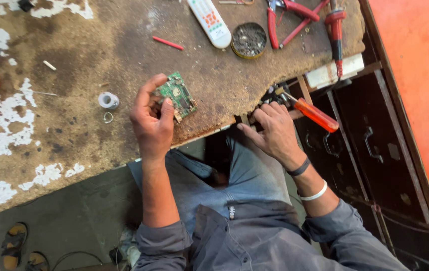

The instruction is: The person holds a small green circuit board and uses a soldering iron to apply solder to several connection points. They wipe the soldering iron tip with a cloth, add solder wire to the tip, and continue soldering different areas of the board. The person also uses a screwdriver to adjust components on the board.

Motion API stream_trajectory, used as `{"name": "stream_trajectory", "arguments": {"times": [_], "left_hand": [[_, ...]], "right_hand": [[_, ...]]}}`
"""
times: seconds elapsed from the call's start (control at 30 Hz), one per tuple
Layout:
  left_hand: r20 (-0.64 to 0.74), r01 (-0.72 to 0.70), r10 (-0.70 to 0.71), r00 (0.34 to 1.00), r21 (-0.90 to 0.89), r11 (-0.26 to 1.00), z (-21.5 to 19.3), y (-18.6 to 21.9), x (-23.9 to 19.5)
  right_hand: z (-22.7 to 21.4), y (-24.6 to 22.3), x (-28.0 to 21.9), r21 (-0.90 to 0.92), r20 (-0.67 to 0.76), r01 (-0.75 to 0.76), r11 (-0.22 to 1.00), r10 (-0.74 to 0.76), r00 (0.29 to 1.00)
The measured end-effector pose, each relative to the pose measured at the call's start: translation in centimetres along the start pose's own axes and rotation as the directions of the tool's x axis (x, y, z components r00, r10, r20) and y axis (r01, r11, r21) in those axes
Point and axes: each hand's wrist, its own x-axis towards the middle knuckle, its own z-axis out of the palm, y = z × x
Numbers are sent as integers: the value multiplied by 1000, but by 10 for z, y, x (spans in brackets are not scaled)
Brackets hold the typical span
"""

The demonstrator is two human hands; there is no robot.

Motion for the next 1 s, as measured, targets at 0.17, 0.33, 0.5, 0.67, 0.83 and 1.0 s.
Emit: {"name": "stream_trajectory", "arguments": {"times": [0.17, 0.33, 0.5, 0.67, 0.83, 1.0], "left_hand": [[20, -2, 3, 1000, -36, 999, -2, -2, -2], [31, -10, 11, 999, -42, 999, -4, -6, -2], [25, -57, 58, 998, -33, 998, -5, -8, -4], [50, -93, 92, 994, 21, 995, -12, -11, -9], [58, -46, 50, 997, -63, 997, -10, -20, -7], [62, -69, 72, 995, -57, 996, -8, -19, -2]], "right_hand": [[-3, 1, -23, 121, -2, -51, 991, 52, 999], [-11, 5, -37, 69, -107, 85, 994, -77, 991], [-16, -5, -56, 45, 31, 17, 999, -19, 999], [-33, -12, -92, 213, 94, -30, 977, 10, 995], [-66, -4, -91, -133, -84, -130, 983, 120, 989], [-74, 2, -59, -297, 94, -131, 946, 166, 982]]}}
